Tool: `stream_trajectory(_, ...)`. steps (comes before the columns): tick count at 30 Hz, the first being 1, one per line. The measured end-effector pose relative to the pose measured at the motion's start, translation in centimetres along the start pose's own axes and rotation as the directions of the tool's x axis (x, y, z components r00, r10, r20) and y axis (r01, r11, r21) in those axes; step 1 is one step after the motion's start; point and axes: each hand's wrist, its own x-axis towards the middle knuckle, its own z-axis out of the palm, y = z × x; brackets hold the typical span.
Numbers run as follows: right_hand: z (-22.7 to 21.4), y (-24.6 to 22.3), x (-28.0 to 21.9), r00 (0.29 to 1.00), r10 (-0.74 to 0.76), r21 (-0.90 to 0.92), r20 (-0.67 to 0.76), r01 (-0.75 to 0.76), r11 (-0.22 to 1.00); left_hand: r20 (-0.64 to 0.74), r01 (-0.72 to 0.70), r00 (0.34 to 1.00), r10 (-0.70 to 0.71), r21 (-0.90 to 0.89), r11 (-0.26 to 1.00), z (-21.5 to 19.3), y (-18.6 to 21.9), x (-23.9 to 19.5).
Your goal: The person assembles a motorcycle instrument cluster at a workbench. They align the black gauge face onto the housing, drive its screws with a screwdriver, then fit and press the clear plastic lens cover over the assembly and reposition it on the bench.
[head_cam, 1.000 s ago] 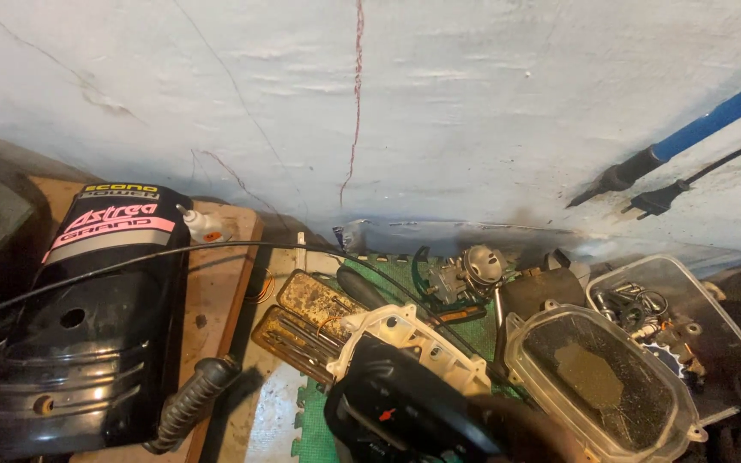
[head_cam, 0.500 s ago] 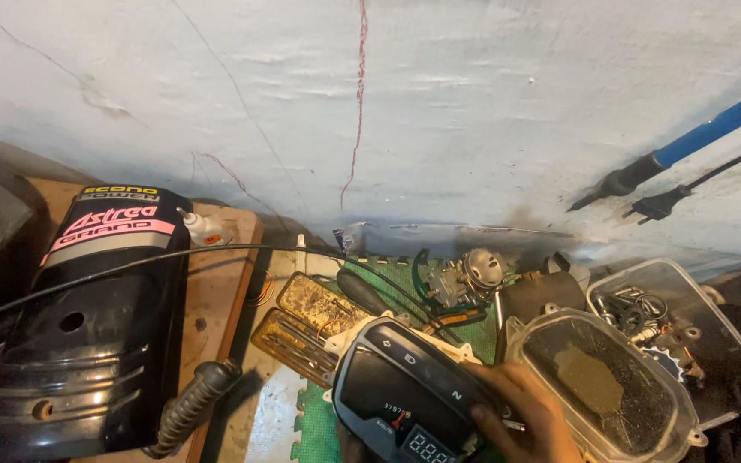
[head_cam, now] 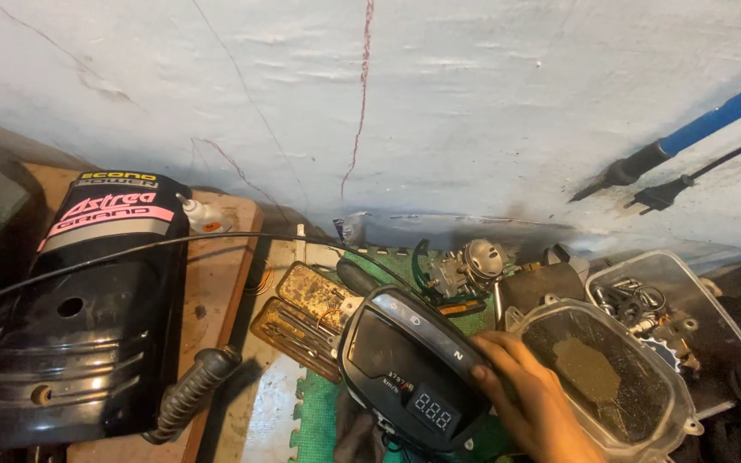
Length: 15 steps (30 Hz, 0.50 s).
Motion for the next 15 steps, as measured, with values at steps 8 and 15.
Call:
stream_trajectory(8,-0.1,-1.1,0.9,0.996,-0.086,0.004,-0.013,0.086,0.996,0.087,-0.009,0.996,0.01,-0.011,1.0,9.0,4.1,7.3)
stream_trajectory(15,-0.9,-0.8,2.0,0.999,0.037,0.011,-0.005,-0.037,0.999,0.058,0.056,0.997,-0.057,0.019,0.998,11.3,5.5,7.6)
